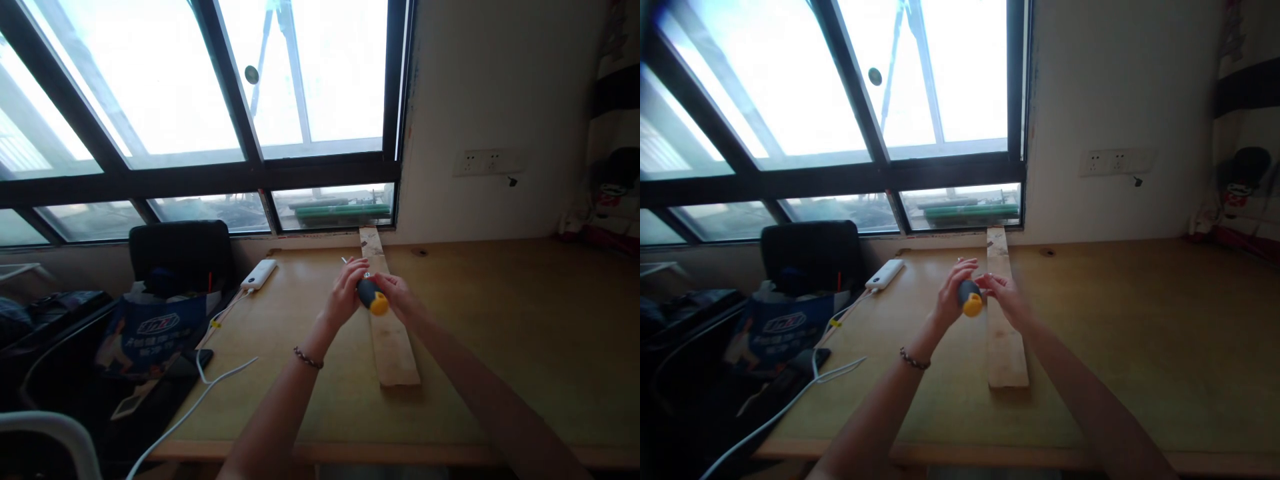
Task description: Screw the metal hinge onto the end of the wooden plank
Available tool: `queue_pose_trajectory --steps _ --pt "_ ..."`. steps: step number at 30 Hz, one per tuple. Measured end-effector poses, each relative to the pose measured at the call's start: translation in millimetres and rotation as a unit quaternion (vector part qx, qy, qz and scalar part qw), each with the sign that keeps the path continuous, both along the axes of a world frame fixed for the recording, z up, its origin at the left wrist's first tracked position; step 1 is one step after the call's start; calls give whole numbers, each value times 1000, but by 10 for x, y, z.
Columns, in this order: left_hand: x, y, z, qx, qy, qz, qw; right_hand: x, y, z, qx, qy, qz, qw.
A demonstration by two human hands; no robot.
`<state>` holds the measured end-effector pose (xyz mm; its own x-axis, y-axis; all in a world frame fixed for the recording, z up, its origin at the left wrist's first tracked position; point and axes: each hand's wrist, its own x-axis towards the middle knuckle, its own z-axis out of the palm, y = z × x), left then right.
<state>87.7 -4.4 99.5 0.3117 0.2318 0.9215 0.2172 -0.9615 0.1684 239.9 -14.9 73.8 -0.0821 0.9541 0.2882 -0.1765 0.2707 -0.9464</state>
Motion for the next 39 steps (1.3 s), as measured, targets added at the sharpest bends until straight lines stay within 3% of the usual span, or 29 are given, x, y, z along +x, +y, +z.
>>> queue_pose_trajectory --steps 2,4,6,8,11,13,16,19,22,24,28,33,39 --pt "-30 148 97 -59 -135 25 989 148 261 -91 55 -125 -93 986" --pt "-89 318 207 -119 -279 59 951 277 512 -258 127 -249 -155 947" --pt "-185 487 333 -174 -393 64 900 337 707 -438 160 -348 -140 913" --pt "-304 625 449 -230 -462 26 856 320 828 -563 172 -425 -103 883" --pt "-458 740 527 -294 -512 -56 805 216 908 -602 172 -494 -78 849" --pt "-508 768 508 -330 -520 -73 785 141 938 -564 164 -520 -84 834" --pt "-503 791 433 -360 -499 -22 788 57 993 -506 150 -546 -97 819" --pt "-476 822 372 -338 -459 63 819 19 1052 -492 153 -550 -113 813" --pt "-485 850 338 -306 -415 149 844 33 1089 -519 149 -526 -124 828" --pt "-503 857 324 -316 -384 175 850 67 1098 -550 138 -505 -113 845" --pt "-511 841 318 -384 -339 105 852 141 1106 -622 140 -465 -79 871" --pt "-469 802 338 -464 -289 27 837 199 1157 -677 149 -449 -70 878" --pt "-392 779 318 -559 -226 9 798 222 1178 -689 149 -422 -66 892"
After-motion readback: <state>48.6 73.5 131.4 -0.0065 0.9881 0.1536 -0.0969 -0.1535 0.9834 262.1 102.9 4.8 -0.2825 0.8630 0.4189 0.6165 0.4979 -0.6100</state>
